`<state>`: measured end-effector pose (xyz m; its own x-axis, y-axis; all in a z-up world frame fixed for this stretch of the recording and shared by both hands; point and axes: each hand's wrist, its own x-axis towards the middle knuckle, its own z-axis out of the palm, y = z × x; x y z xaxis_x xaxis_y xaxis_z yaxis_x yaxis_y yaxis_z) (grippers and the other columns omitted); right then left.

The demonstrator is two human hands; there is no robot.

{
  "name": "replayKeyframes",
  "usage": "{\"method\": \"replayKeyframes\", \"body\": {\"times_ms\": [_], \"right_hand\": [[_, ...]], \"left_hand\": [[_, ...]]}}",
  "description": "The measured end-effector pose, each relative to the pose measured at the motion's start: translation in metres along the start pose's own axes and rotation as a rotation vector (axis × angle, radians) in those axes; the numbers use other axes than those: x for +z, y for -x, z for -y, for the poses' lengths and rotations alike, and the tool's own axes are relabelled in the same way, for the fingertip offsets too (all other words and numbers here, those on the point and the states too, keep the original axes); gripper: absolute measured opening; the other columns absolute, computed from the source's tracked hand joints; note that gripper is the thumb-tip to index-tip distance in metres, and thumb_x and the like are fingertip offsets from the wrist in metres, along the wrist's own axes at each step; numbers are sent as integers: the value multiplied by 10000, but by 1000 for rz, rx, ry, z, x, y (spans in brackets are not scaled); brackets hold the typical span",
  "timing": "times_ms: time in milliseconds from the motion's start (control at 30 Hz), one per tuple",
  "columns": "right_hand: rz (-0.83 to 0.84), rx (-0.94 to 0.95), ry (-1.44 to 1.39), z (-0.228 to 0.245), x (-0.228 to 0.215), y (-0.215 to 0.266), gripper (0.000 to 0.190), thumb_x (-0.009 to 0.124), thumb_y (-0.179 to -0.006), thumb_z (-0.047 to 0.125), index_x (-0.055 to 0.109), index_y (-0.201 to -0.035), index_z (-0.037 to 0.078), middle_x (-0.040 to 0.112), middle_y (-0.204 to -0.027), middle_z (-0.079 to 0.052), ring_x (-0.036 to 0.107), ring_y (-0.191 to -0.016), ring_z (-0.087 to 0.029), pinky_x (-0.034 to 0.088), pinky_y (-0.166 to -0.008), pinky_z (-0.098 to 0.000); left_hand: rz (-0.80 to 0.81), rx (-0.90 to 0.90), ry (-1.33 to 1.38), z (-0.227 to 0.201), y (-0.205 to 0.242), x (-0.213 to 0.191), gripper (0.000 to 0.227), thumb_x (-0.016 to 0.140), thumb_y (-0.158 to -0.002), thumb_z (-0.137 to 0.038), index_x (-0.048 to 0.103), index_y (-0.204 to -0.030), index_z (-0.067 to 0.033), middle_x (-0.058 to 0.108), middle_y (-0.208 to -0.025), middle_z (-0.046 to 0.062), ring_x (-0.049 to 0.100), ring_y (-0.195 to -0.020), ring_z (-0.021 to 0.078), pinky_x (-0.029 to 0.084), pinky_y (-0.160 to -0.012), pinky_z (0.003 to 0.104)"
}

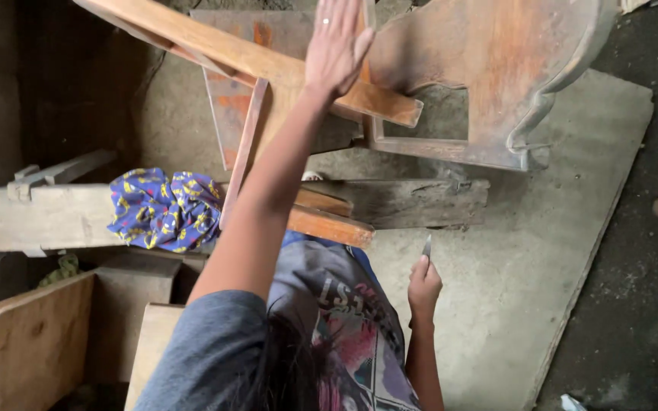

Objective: Scraping the surface of a wooden chair with a small knife to refine the wood surface.

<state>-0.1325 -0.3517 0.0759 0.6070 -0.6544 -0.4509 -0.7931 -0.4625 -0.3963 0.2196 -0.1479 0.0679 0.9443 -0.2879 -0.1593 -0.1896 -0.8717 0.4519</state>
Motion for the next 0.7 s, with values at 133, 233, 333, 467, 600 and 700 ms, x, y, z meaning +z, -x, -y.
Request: {"method": "replayKeyframes", "body": {"times_ms": [133,233,333,467,600,700], "right_hand": [[97,-98,84,2,6,-12,431,308,-907,347,467,-641,48,447,-535,-65,442,-506,-210,326,-508,-340],[69,-378,144,0,24,-49,397,362,-897,315,533,-652,52,562,-591,-124,541,-589,-288,385,-605,-390],[115,-462,-3,35,37,-73,380,432,-900,312,538,-643,53,573,-582,-112,561,-607,-216,444,-624,-362],[283,-529,-27,96,44,-81,397,401,-904,328,515,-644,51,551,-598,-121,533,-631,-228,430,-664,-366],[438,-589,137,125,74,-88,427,407,-887,382,581,-723,28,597,-709,-153,578,-770,-285,430,-707,-416],[593,-657,538,155,104,-61,431,353,-858,495,644,-814,180,642,-780,-21,609,-827,-192,465,-736,-352]], "left_hand": [[-321,-15,364,50,45,81,569,423,-936,-442,120,-1364,-222,103,-1428,16,73,-1329,176,273,-1071,353],[-260,-143,-190,62,133,84,552,331,-964,-382,185,-1324,10,212,-1370,161,199,-1278,253,160,-1063,329],[-547,-133,-238,55,242,75,537,526,-838,-349,409,-1237,-10,417,-1258,166,377,-1192,237,300,-995,331],[140,-461,174,98,456,128,337,482,-812,-265,527,-1109,-112,548,-1102,72,503,-1061,222,405,-912,350],[523,-1485,-39,158,651,208,501,499,-718,-490,707,-898,-71,662,-733,169,645,-713,361,477,-514,501],[27,-1181,-142,172,610,229,316,459,-904,-303,636,-1067,-97,621,-871,101,609,-845,260,478,-705,352]]}}
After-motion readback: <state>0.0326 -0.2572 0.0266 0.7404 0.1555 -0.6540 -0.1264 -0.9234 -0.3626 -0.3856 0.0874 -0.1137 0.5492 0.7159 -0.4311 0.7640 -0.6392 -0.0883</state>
